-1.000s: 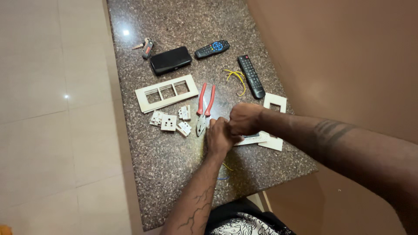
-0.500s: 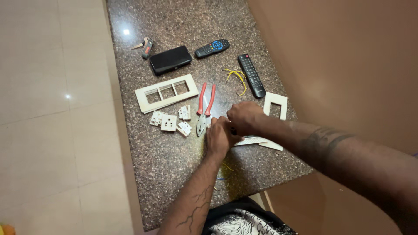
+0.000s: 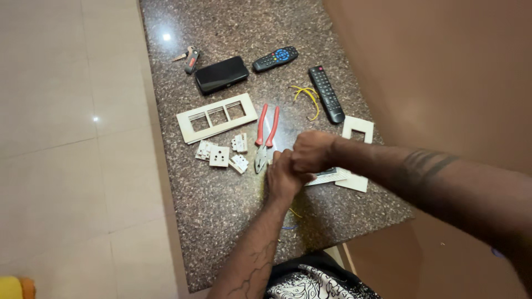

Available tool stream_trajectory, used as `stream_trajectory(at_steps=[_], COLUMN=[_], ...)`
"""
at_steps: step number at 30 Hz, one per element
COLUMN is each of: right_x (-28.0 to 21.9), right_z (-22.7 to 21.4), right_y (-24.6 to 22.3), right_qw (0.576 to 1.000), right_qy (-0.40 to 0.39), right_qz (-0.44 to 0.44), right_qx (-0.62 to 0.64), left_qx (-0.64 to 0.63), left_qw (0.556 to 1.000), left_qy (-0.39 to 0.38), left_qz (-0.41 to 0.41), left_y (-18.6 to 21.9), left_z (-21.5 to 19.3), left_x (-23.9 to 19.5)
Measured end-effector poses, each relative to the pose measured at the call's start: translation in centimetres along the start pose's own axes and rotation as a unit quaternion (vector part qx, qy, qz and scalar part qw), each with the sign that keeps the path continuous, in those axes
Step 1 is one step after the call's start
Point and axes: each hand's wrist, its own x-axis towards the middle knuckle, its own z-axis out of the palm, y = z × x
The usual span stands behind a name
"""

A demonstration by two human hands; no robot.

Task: The person assembles an electrical switchboard by inserting switches and sockets into a plastic frame and tightening them using a screwdriver.

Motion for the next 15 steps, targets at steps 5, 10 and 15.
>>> stream_trajectory(at_steps=[5, 10, 15], right_x=[-0.8, -1.0, -1.5], right_z=[0.6, -0.1, -1.3], right_y=[0.5, -0.2, -0.3], right_qw=[0.999, 0.998, 0.987], right_qy=[0.000, -0.023, -0.028], right_qz=[-0.043, 0.050, 0.113], right_qx=[0.025, 0.041, 0.108], left_qx=[0.002, 0.002, 0.028], left_qw=[0.997, 0.999, 0.997], left_qy=[0.039, 0.032, 0.009], left_qz=[0.061, 0.044, 0.065], left_y=[-0.8, -0.1, 0.4], left_z=[0.7, -0.3, -0.6], left_x=[0.6, 0.1, 0.2])
